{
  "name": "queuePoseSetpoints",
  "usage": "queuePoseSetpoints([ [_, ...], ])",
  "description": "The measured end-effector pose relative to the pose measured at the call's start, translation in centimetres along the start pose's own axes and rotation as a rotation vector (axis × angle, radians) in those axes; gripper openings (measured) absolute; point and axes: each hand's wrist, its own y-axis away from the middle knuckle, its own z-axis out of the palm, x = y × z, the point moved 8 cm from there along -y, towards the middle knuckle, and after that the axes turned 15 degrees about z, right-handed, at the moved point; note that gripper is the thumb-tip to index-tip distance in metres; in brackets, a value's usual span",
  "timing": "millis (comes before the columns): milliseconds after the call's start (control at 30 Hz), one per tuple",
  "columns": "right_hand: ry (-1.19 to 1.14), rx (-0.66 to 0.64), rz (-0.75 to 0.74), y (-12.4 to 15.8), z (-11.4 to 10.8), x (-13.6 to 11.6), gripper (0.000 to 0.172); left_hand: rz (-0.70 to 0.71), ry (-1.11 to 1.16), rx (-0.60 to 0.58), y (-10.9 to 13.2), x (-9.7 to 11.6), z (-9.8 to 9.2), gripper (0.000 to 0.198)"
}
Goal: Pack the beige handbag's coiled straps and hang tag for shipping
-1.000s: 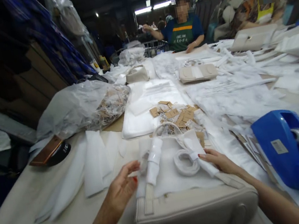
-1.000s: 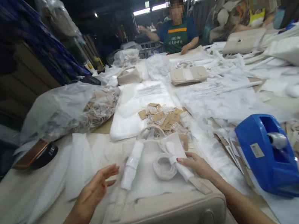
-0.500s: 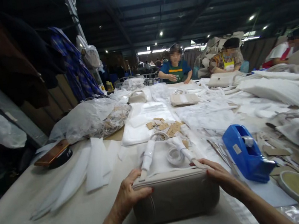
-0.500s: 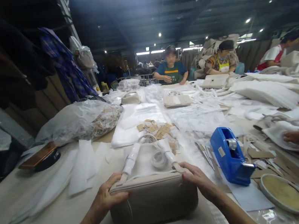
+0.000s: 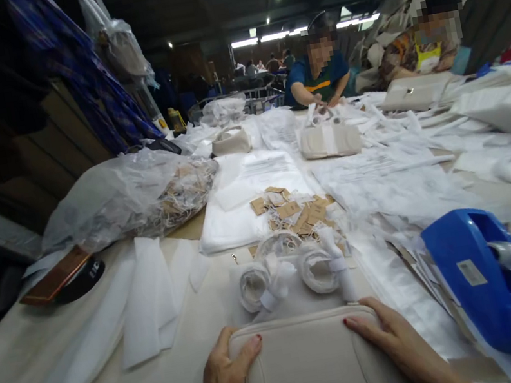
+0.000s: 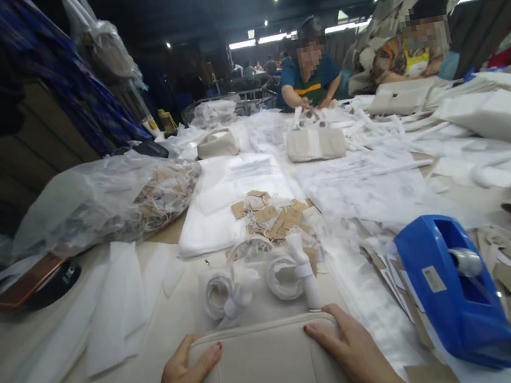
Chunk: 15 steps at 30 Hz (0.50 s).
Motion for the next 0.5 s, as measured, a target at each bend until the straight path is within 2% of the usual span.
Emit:
queuePoseSetpoints([
  [67, 0.072, 0.03, 0.049, -0.2, -0.1, 1.1, 0.05, -0.016, 0.0, -0.006, 0.0, -0.2, 0.2, 0.038],
  [133, 0.177, 0.179, 0.013, 0.2, -1.0, 1.6, 0.051, -0.037, -0.001, 0.003, 0.1, -0.3, 0.3, 0.038],
  [200, 0.33, 0.451, -0.175, 1.7, -2.1, 0.4, 0.05, -0.061, -0.008, 0.007, 0.2, -0.4, 0.3, 0.038],
  [233, 0.416, 0.581, -0.328, 2.9, -2.0, -0.8, 0.047, -0.069, -0.014, 0.002, 0.2, -0.5, 0.3, 0.039],
  [267, 0.497, 0.666, -0.51, 4.1, -1.2, -2.2, 0.042, -0.074, -0.017, -0.015, 0.2, -0.6, 0.4, 0.039],
  [300, 0.573, 0.693, -0.702, 5.3, 0.2, -3.7, 0.037, -0.072, -0.017, -0.034, 0.2, -0.7, 0.5, 0.04],
  [367, 0.701, 0.645, -1.014, 6.9, 3.8, -6.0, 0.031, -0.07, -0.013, -0.063, 0.2, -1.0, 0.6, 0.04],
  [433, 0.782, 0.638, -1.142, 7.4, 6.3, -7.7, 0.033, -0.058, -0.073, -0.072, 0.3, -1.2, 0.3, 0.039],
  [500, 0.807, 0.704, -1.124, 7.1, 7.3, -8.7, 0.037, 0.071, -0.287, 0.003, 0.2, 0.0, -0.6, 0.039],
])
